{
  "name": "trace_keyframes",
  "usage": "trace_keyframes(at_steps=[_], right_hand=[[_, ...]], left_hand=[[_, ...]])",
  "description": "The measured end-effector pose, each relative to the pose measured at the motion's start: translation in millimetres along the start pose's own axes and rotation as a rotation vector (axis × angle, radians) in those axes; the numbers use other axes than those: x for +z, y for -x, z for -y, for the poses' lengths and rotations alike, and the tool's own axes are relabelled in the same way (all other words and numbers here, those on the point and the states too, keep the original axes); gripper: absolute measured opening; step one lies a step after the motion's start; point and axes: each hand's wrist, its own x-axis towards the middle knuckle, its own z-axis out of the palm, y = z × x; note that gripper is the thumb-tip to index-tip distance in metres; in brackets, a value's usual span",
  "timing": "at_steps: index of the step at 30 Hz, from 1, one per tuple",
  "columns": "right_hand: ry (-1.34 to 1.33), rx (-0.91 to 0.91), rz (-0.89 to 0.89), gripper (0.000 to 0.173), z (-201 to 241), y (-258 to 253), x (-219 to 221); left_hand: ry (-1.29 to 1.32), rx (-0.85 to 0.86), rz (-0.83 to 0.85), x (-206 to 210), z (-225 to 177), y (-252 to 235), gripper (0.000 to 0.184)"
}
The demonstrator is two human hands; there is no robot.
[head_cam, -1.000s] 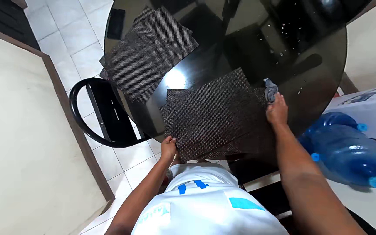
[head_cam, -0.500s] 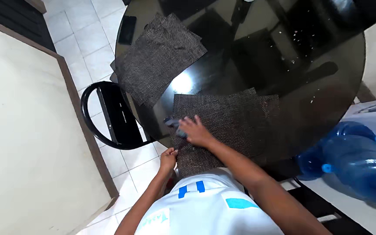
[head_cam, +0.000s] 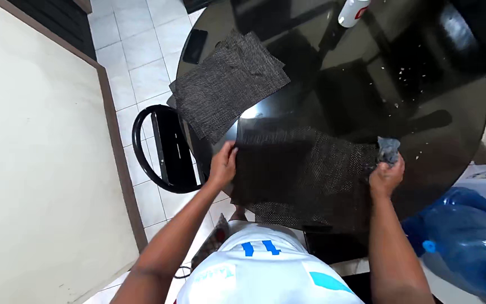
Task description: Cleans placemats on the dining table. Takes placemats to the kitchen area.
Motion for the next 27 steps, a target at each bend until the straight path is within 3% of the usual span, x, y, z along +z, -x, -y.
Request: trace_keyframes(at_steps=[3,6,8,11,14,16,18,20,22,25,27], right_hand=[[-0.125,0.065,-0.033,0.05,22.4,50.8,3.9],[-0.274,0.193,-0.1,0.046,43.9,91.1,13.4],[-0.418,0.294,-0.181,0.043,54.4,108.2,19.7],[-0.532,0.429,-0.277,0.029,70.1,120.3,19.2],[-0.488,0.368,-0.185,0.034,85.4,125.0,9.3],[-0.319,0.137,0.03,0.035,92.3,129.4,-1.6],[-0.007,-0.126,0.241,0.04,109.0,127.6,-19.5],[0.145,-0.233,0.28,0.044,134.1,126.1,-39.9],[0.024,-0.248,0.176,0.042,152.8,123.1,-56.4],[-0.162,-0.249,0.182,0.044,159.4,108.9,-63.9],[-0.197,-0.305,0.24,0.043,171.5,103.0,-71.8]], left_hand=[[-0.031,0.206,-0.184,-39.2,-24.8,-64.9,0.029],[0.081,0.142,-0.284,-74.5,-1.4,-128.1,0.033],[0.139,0.0,-0.352,-83.3,38.9,-157.2,0.032],[0.125,-0.367,-0.34,-81.9,104.9,-177.5,0.037],[0.024,-0.598,-0.369,-73.8,151.0,-180.9,0.038],[-0.017,-0.642,-0.442,-71.3,154.6,-175.4,0.046],[-0.055,-0.553,-0.503,-71.0,143.1,-158.6,0.073],[-0.112,-0.321,-0.461,-63.9,125.6,-123.1,0.075],[-0.131,-0.17,-0.228,-40.4,112.1,-72.2,0.063],[-0.004,-0.331,0.111,17.9,111.7,2.0,0.06],[0.04,-0.454,0.123,43.9,105.0,35.7,0.06]])
